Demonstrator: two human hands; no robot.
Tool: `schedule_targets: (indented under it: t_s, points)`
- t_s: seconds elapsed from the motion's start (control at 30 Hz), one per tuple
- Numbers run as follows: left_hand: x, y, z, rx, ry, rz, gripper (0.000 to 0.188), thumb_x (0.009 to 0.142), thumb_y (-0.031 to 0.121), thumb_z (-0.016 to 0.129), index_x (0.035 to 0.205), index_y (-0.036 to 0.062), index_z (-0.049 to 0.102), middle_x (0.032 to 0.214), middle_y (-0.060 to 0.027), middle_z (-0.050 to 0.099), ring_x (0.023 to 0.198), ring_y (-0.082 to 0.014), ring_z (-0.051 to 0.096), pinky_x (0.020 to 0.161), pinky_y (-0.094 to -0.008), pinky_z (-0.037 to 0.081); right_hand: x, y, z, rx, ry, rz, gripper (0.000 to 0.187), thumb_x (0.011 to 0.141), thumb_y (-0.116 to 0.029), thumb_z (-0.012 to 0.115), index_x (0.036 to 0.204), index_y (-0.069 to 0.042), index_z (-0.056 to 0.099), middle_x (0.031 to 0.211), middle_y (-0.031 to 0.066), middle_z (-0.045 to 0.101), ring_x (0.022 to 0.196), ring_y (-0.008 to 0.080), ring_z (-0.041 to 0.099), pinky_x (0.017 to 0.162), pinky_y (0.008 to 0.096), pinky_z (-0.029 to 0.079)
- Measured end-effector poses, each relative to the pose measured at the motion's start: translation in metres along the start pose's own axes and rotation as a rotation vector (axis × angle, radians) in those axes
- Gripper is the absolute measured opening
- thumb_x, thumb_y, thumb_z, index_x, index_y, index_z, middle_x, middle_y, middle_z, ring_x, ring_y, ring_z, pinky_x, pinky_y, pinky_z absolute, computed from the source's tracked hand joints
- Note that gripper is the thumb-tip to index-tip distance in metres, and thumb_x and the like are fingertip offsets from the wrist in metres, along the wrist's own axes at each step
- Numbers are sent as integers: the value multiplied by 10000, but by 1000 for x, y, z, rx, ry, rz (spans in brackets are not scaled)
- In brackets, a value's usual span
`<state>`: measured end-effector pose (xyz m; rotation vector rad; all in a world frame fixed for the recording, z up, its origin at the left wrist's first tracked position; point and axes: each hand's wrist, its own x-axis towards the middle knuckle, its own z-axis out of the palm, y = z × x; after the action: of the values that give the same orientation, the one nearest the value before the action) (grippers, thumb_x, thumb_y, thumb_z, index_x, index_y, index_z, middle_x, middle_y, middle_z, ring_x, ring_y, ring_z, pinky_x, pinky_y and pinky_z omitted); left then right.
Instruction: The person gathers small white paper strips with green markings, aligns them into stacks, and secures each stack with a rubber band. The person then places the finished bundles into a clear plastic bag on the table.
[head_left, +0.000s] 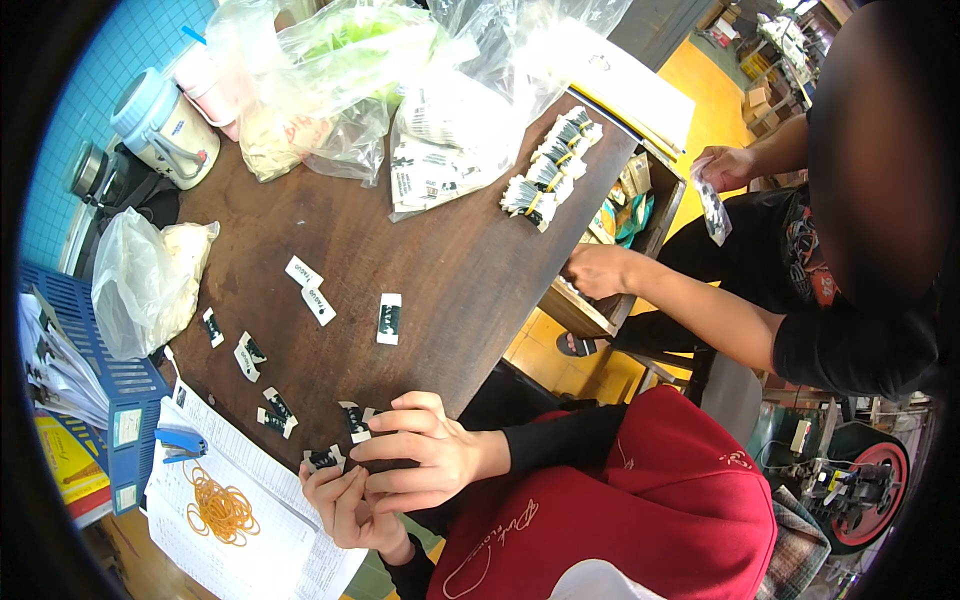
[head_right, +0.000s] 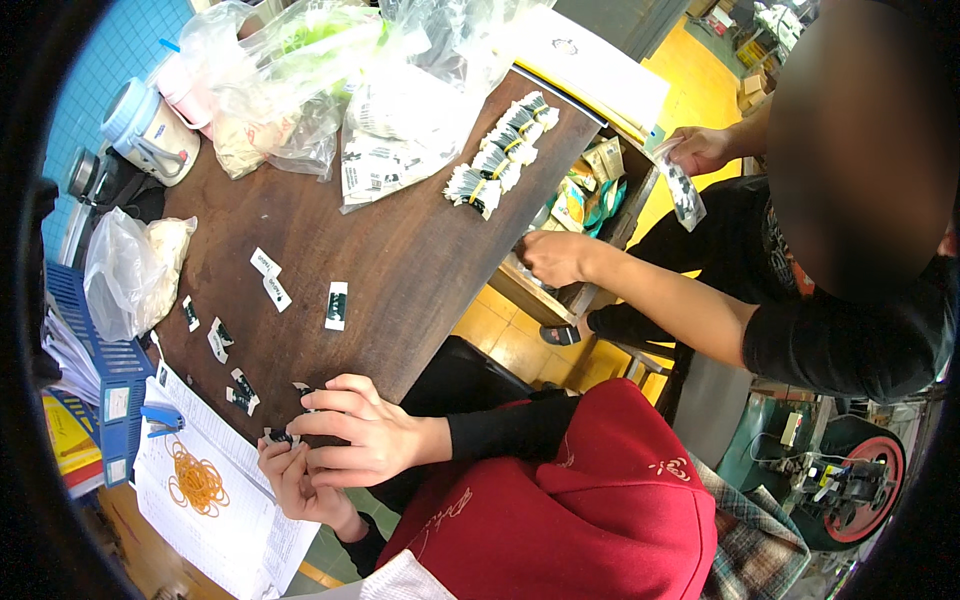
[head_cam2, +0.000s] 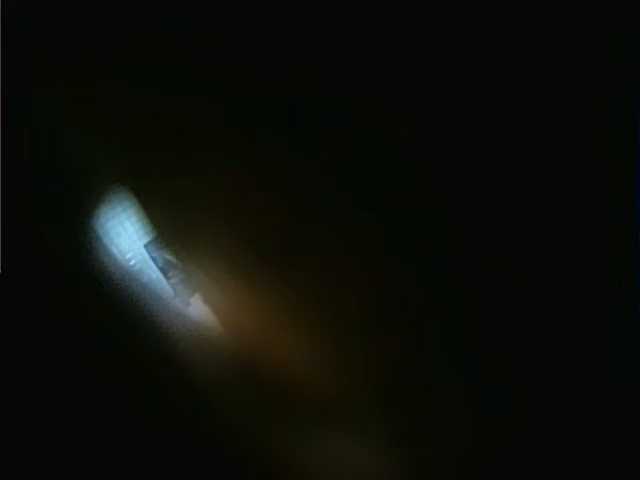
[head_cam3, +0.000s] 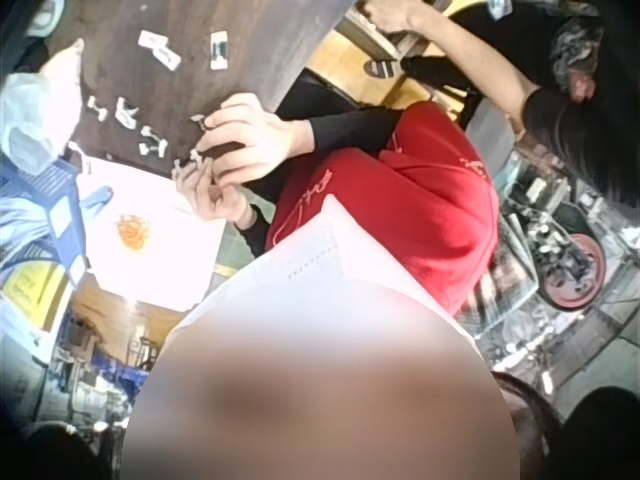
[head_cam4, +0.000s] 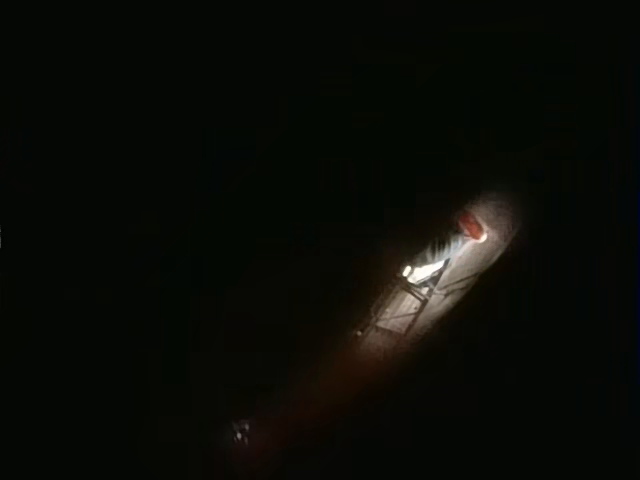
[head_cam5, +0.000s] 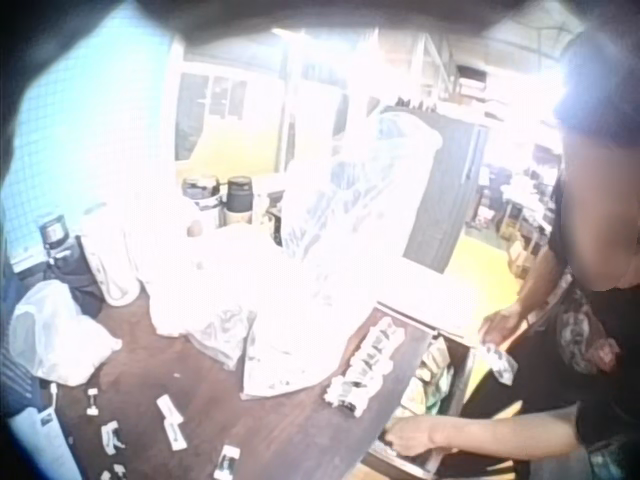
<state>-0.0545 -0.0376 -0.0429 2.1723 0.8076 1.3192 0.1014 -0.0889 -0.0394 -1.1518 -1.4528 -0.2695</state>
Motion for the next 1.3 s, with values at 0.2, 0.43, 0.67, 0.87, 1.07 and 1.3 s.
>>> schedule_targets:
  t_s: [0.2,0.43,0.67,0.87,1.07,1.3]
  points:
    - [2,3,1,33,-1,-21,169,783,154,642,870,38,728,837,-36,633,903,-264,596,1059,-568,402,-7,0,2,-73,22,20,231,815,-382,732,898,-166,722,1251,66,633,1250,290,480,1072,523,245]
    - [11,17,10,89,-27,-54,178,806,150,687,922,24,733,928,-74,668,914,-285,631,921,-501,480,-4,0,-7,-170,-51,0,278,822,-462,687,942,-226,773,1174,-10,680,1168,235,498,1098,497,233]
    - [9,21,11,114,23,118,231,703,45,768,932,76,765,989,-32,697,867,-222,650,771,-378,526,-4,20,-33,21,210,82,300,846,-493,672,833,-222,802,1084,59,615,1166,269,454,985,468,360]
    - [-4,20,8,187,24,270,223,789,311,806,954,163,782,1014,29,706,886,-155,624,749,-306,491,32,33,-79,-360,-144,259,203,834,-284,710,946,-140,799,1311,149,576,1325,359,408,1126,479,282]
    - [-1,21,6,95,-19,347,243,817,353,788,973,167,782,1005,24,702,870,-156,620,734,-312,482,55,43,-73,-411,-451,452,372,812,-132,753,1181,-111,717,1392,91,570,1367,350,418,1134,465,257]
    - [8,82,-33,24,140,388,251,723,242,806,973,258,780,943,80,724,806,-111,613,773,-319,470,102,62,-66,-403,-462,368,416,866,-131,712,1274,-76,655,1353,130,595,1275,339,517,1084,430,351]
